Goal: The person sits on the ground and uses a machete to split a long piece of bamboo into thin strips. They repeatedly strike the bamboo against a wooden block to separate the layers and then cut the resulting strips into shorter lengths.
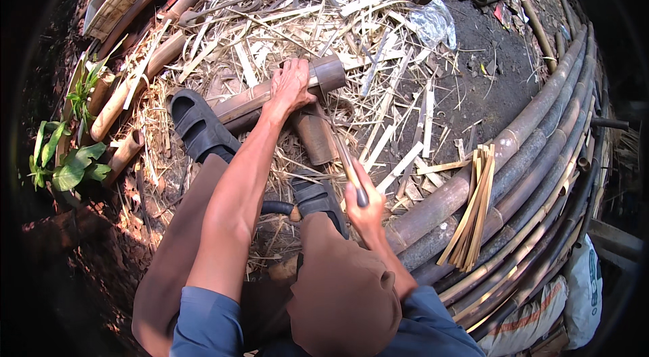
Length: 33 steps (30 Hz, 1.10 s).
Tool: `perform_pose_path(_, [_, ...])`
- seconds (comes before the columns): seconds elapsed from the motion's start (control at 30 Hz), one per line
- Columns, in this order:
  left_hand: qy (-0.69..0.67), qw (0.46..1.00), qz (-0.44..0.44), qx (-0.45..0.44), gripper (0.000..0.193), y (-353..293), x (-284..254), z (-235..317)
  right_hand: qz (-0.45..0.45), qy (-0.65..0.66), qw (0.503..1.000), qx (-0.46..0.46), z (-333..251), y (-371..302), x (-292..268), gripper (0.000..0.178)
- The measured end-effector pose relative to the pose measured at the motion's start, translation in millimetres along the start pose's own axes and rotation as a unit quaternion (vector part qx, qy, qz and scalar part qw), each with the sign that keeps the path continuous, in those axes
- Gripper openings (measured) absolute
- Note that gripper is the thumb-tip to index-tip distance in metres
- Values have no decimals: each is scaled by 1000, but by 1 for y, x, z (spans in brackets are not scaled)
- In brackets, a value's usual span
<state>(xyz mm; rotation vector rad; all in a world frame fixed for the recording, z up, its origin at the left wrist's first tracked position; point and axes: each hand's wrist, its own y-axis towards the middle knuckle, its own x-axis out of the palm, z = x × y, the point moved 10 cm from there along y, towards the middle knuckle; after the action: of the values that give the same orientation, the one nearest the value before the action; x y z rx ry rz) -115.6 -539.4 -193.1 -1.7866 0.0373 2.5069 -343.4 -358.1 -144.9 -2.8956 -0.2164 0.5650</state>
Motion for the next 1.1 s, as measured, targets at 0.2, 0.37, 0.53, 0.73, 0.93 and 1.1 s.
perform_pose_path(0.2, [15, 1000, -1, 20, 75, 9, 2, 16, 54, -9, 996, -70, 23, -22, -19, 47])
perform_pose_path(0.37, [17, 1000, 4, -11, 77, 5, -2, -10, 59, -14, 994, -89, -35, 99, 40, 43])
perform_pose_path(0.53, [0, 1000, -1, 18, 76, 8, 1, 11, 36, -15, 996, -77, 15, -56, -35, 46])
perform_pose_path(0.73, [14, 1000, 3, 6, 76, 7, 0, 2, 21, -74, 997, -10, 17, 43, 21, 45])
perform_pose_path(0.93, [7, 1000, -2, 6, 77, 3, -2, -5, -22, -82, 993, 87, -1, 41, 20, 46])
perform_pose_path(1.1, [13, 1000, -26, 1, 78, 18, -2, 4, 39, -21, 996, -78, 33, -89, -48, 48])
